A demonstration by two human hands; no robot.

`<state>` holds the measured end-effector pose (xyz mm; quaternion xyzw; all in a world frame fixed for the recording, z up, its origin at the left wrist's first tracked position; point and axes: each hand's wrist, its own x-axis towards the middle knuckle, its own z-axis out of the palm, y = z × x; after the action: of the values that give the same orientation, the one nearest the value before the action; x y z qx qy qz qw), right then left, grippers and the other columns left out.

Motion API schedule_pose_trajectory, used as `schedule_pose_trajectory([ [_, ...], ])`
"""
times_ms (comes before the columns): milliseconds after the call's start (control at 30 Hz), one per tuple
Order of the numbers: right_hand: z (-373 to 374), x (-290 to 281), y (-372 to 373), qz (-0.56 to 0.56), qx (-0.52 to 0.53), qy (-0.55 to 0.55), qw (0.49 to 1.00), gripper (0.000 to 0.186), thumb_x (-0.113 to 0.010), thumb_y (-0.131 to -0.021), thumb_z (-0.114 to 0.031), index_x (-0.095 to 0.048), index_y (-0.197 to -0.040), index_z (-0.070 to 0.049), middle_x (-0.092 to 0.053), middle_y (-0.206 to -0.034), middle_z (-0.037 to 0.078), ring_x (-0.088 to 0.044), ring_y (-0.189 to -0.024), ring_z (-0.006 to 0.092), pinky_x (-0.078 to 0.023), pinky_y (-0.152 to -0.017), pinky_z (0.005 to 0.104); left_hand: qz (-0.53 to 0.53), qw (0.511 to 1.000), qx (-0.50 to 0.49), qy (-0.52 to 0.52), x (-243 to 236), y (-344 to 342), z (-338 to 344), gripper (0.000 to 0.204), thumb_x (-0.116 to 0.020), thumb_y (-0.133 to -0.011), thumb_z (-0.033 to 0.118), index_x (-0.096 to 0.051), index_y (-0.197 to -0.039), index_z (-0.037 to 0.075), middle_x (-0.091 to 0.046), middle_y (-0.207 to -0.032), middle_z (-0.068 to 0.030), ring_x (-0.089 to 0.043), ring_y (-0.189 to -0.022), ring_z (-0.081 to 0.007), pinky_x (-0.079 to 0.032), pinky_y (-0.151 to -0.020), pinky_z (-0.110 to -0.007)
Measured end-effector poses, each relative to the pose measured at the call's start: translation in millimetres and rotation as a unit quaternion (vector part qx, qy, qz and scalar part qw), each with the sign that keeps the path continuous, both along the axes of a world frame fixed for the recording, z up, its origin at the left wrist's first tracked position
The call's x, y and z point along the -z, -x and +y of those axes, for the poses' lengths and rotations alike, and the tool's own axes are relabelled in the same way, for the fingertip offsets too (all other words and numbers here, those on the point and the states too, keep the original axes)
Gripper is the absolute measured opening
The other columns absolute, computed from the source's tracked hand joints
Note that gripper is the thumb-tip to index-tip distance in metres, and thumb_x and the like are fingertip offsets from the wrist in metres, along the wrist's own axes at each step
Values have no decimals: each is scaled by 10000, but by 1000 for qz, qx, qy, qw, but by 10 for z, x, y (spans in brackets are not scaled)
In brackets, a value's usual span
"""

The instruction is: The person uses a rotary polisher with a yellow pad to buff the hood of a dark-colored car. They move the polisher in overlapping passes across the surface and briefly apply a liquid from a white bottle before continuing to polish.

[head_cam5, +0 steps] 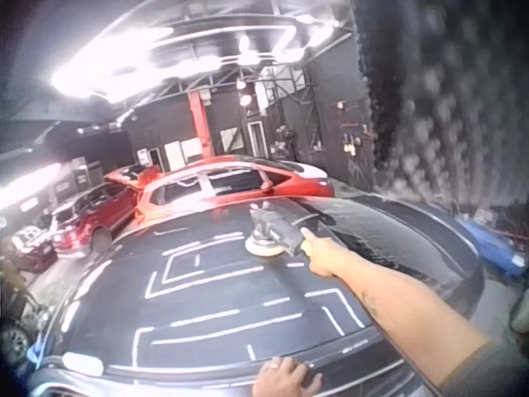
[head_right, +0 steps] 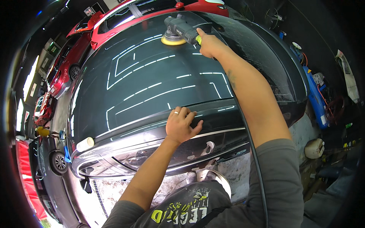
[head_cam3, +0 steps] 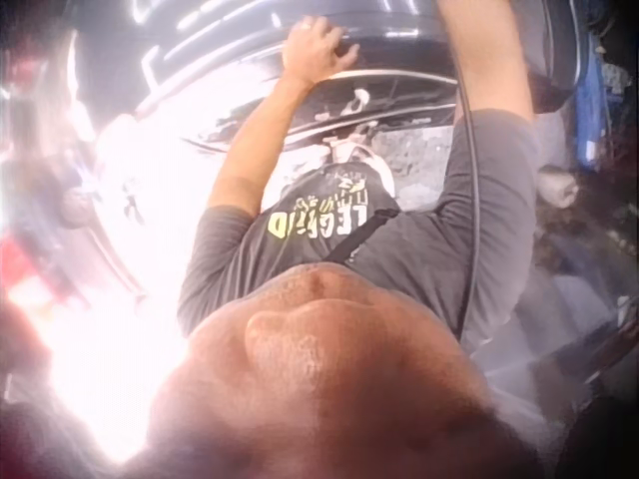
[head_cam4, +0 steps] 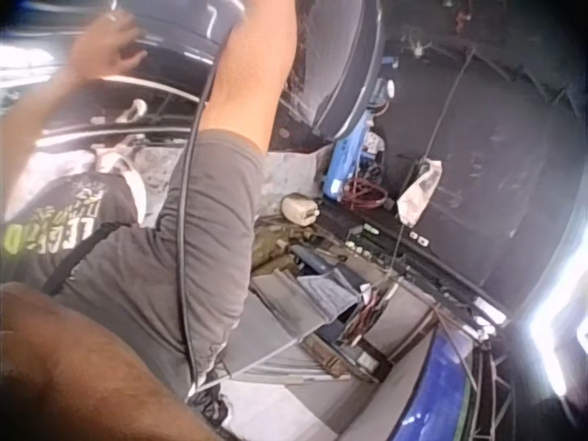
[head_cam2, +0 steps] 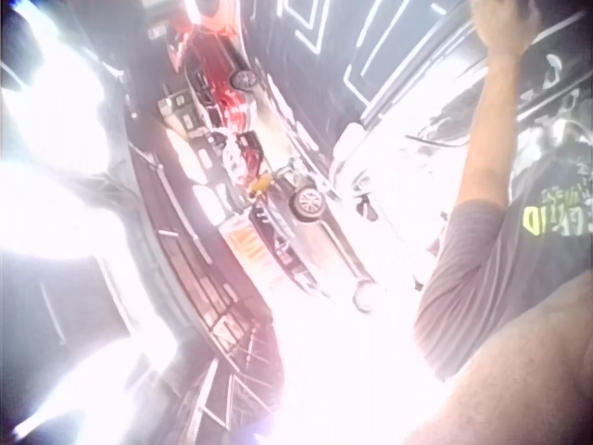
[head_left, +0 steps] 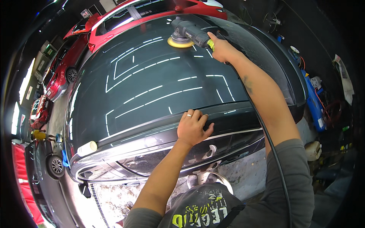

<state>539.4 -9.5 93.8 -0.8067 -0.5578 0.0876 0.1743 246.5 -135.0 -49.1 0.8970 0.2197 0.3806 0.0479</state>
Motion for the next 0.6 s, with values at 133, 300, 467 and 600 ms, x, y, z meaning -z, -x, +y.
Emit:
schedule_pose_trajectory([
  [133,124,15,37,-10,-5,-9,1000,1092,-594,-868,75,-151,-1811,-251,-783,-1083,313,-795,-747,385,-618,-624,462,13,1000,-1,-4,-38,-14,-3,310,-915,-778,328,-811,-973,110,-672,-947,-47,-650,-907,-267,-546,-794,-409],
  [300,-61,-19,-18,21,3,20,1000,1093,-622,-876,50,-150,-1808,-270,-780,-1106,320,-803,-796,409,-629,-654,472,13,1000,-4,-1,-24,-8,4,310,-908,-786,330,-809,-981,110,-677,-960,-51,-653,-923,-272,-550,-808,-418],
  [467,-454,142,-278,9,15,0,1000,1072,-655,-891,1,-166,-1800,-289,-756,-1206,345,-798,-952,473,-636,-732,504,18,1000,-2,-1,-27,-5,11,311,-899,-797,337,-801,-985,110,-673,-962,-55,-651,-928,-277,-550,-812,-422],
  [600,-828,463,-764,-10,35,-47,998,1071,-667,-888,2,-188,-1795,-306,-759,-1216,325,-796,-900,451,-633,-717,502,20,1000,5,1,-28,-47,-7,315,-892,-804,352,-794,-980,110,-666,-967,-57,-643,-925,-281,-551,-816,-425],
])
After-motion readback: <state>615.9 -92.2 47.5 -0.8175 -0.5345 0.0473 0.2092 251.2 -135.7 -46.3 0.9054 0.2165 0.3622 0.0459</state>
